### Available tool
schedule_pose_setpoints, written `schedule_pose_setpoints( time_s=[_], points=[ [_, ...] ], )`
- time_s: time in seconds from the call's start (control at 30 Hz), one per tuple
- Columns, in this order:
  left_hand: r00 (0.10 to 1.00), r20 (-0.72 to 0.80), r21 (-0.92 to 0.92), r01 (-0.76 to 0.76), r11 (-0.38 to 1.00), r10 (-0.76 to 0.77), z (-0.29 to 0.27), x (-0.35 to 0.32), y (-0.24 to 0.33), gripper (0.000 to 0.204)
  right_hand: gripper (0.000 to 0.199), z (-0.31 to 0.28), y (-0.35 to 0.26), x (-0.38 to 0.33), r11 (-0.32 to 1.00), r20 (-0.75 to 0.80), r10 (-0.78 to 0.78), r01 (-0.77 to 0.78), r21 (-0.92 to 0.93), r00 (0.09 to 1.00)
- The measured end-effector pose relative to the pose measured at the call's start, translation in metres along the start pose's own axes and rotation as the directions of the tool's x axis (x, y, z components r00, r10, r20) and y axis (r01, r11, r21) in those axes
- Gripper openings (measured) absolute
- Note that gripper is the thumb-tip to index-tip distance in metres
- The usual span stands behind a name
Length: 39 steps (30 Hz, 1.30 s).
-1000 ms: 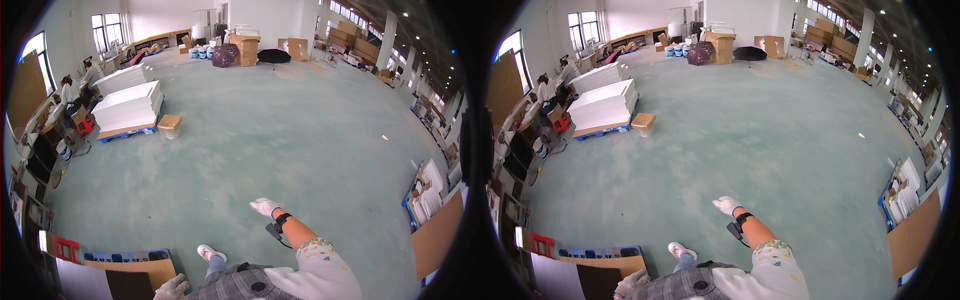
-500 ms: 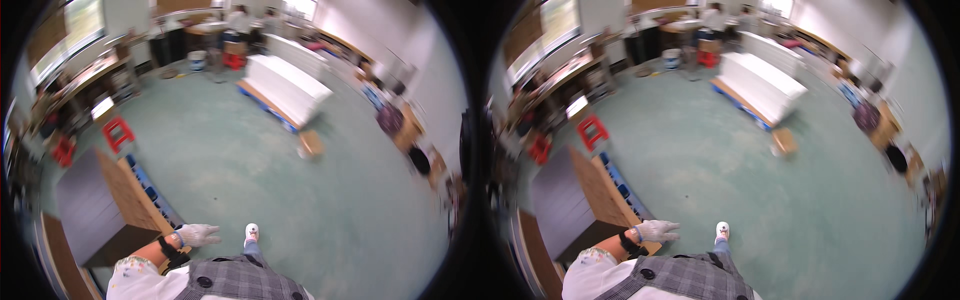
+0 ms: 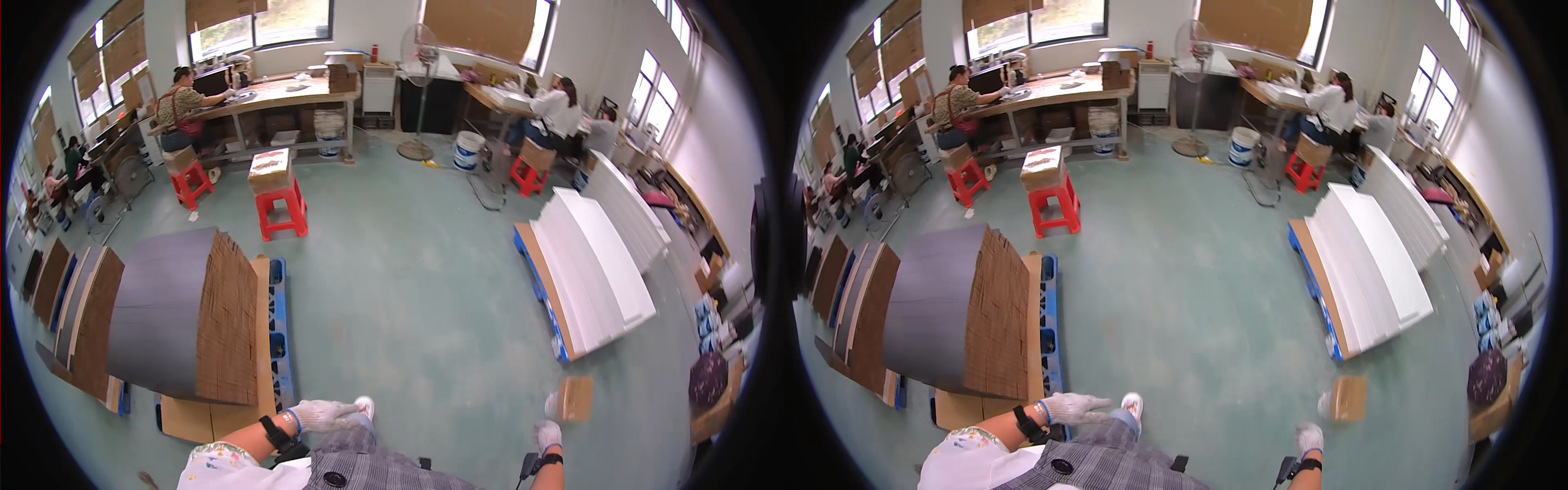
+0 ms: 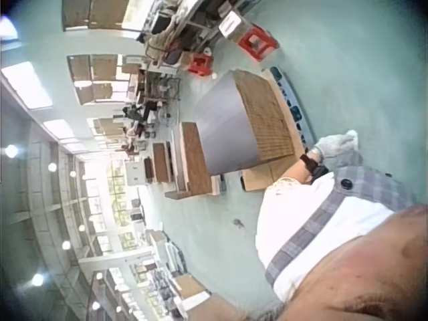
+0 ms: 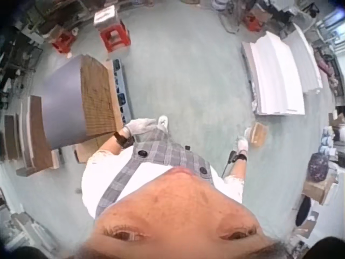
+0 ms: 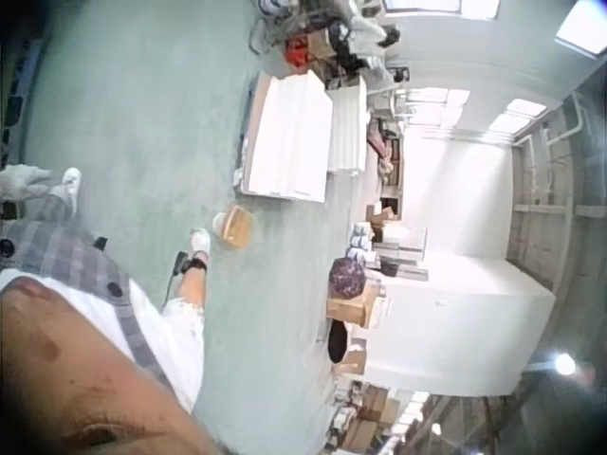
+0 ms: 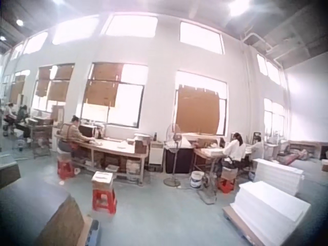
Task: Picking up large dark boards from a workbench and stacking them onto a pallet in a manufacturing facility.
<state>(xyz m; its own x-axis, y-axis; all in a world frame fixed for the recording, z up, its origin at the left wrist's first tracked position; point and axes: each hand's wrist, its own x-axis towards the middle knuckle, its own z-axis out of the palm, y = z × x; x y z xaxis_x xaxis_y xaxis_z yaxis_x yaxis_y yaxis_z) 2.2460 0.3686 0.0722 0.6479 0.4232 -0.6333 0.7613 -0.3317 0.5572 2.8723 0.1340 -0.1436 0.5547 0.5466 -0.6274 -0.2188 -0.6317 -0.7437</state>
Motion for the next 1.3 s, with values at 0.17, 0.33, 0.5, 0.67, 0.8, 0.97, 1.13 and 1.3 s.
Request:
schedule_pose_setpoints(
  time_s=[0.17, 0.33, 0.5, 0.67, 0.8, 0.97, 1.13, 1.3],
  points=[
    [0.986, -0.075, -0.15, 0.138, 0.979, -0.151, -0.084, 0.055, -0.061, 0.072, 0.023, 0.194, -0.188, 0.083, 0.857, 0.261, -0.24, 0.331, -0.396, 0.935],
    [0.95, -0.261, -0.22, 0.114, 0.969, -0.171, -0.218, 0.116, -0.102, 0.078, 0.022, 0.234, -0.234, 0.123, 0.88, 0.22, 0.055, 0.057, -0.472, 0.974],
    [0.903, -0.312, -0.226, 0.231, 0.946, -0.295, -0.363, 0.17, -0.101, 0.079, 0.032, 0.184, -0.212, 0.181, 0.389, 0.161, 0.097, 0.111, -0.914, 0.982],
    [0.83, -0.454, -0.417, 0.123, 0.9, -0.324, -0.453, 0.257, -0.148, 0.067, 0.033, 0.22, -0.292, 0.272, 0.622, -0.122, 0.281, -0.278, -0.732, 0.952],
    [0.749, -0.463, -0.744, -0.039, 0.667, -0.473, -0.54, 0.316, -0.191, 0.058, 0.034, 0.262, -0.374, 0.43, 0.389, 0.002, -0.03, 0.014, -0.921, 1.0],
    [0.594, -0.544, -0.801, -0.158, 0.577, -0.593, -0.653, 0.346, -0.209, 0.056, 0.018, 0.456, -0.629, 0.577, -0.231, 0.573, -0.465, 0.532, -0.814, 0.675],
    [0.505, -0.567, -0.8, -0.149, 0.581, -0.651, -0.77, 0.404, -0.262, 0.053, 0.036, 0.654, -0.826, 0.624, 0.644, 0.428, -0.472, 0.633, -0.43, 0.771],
    [0.511, -0.644, -0.757, -0.316, 0.572, -0.569, -0.877, 0.473, -0.376, 0.049, 0.019, 0.756, -0.904, 0.672, 0.176, 0.7, -0.418, 0.807, -0.563, 0.579]
  ],
)
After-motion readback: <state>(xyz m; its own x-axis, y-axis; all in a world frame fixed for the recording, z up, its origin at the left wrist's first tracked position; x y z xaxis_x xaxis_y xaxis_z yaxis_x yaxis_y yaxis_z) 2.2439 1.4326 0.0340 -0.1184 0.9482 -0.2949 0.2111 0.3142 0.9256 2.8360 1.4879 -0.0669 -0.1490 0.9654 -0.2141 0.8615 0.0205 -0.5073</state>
